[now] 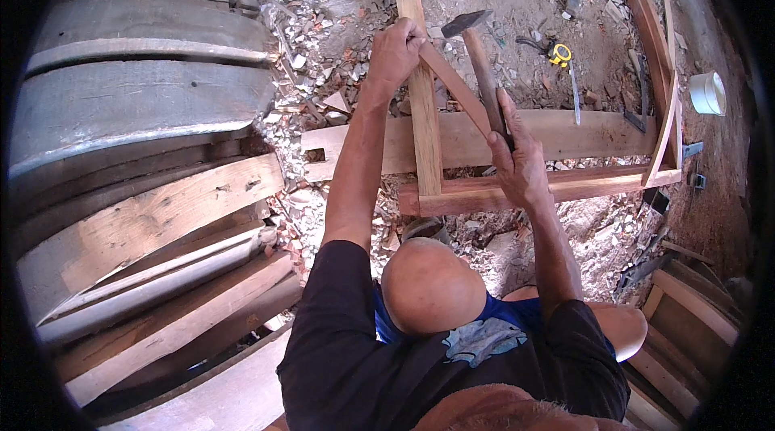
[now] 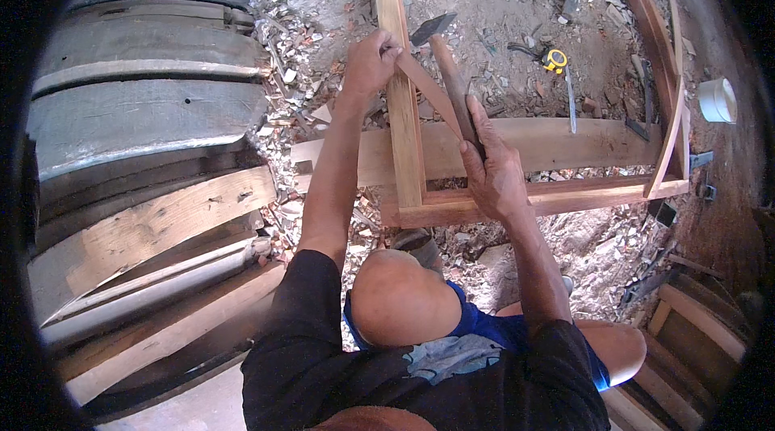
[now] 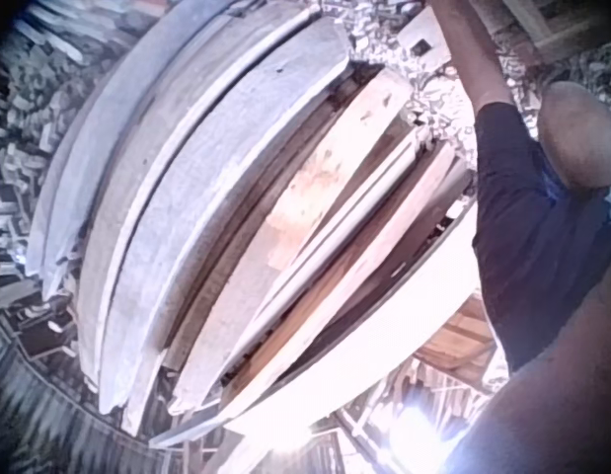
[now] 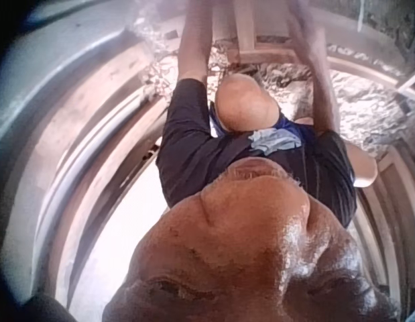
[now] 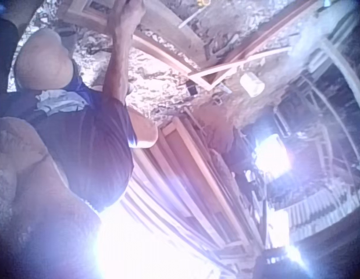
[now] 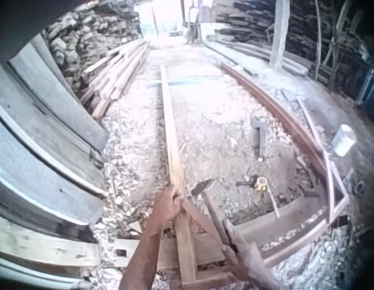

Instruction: The person sits on the ground and assembles a wooden frame by positioning planks and hammering nails to join them. The person repeatedly adjusts the frame and hammers nails at multiple joints.

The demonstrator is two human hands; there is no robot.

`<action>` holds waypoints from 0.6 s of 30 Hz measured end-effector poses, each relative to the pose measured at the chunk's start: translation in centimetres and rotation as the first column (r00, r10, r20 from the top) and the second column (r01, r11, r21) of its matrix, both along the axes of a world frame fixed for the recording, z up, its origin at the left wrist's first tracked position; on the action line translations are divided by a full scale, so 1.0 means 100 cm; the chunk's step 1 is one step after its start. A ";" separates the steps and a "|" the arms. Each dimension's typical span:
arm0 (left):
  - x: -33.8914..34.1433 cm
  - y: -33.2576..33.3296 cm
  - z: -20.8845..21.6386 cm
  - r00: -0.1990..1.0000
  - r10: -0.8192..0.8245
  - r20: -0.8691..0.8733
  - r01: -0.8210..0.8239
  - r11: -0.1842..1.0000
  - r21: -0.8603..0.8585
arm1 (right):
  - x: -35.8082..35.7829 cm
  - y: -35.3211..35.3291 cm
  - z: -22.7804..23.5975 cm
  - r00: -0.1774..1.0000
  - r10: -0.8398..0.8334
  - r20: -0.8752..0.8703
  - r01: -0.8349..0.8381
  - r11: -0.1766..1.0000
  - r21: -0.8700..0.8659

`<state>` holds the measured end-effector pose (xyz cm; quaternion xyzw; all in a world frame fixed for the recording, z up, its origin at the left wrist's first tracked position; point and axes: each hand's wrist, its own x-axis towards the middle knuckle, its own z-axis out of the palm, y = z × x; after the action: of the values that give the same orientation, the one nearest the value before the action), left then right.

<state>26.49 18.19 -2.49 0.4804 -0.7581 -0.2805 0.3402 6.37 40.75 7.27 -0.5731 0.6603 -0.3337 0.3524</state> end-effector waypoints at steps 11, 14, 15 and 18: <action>-0.006 0.038 0.047 0.859 -0.072 -0.506 0.288 0.886 0.363 | 0.003 -0.040 -0.010 0.965 -0.222 0.142 0.212 0.974 0.085; -0.010 0.069 0.061 0.794 -0.159 -0.587 0.459 0.790 0.407 | 0.011 -0.051 0.003 0.848 -0.292 0.442 0.232 0.955 0.185; -0.013 0.079 0.065 0.781 -0.183 -0.597 0.484 0.782 0.393 | 0.013 -0.051 0.003 0.804 -0.289 0.519 0.227 0.957 0.181; -0.015 0.094 0.069 0.826 -0.203 -0.525 0.408 0.859 0.310 | 0.014 -0.045 -0.006 0.718 -0.308 0.624 0.226 0.951 0.210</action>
<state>24.97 27.62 4.36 0.3262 -0.6436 -0.5936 0.3564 7.80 36.29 6.70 -0.2980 0.5911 -0.5192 0.5405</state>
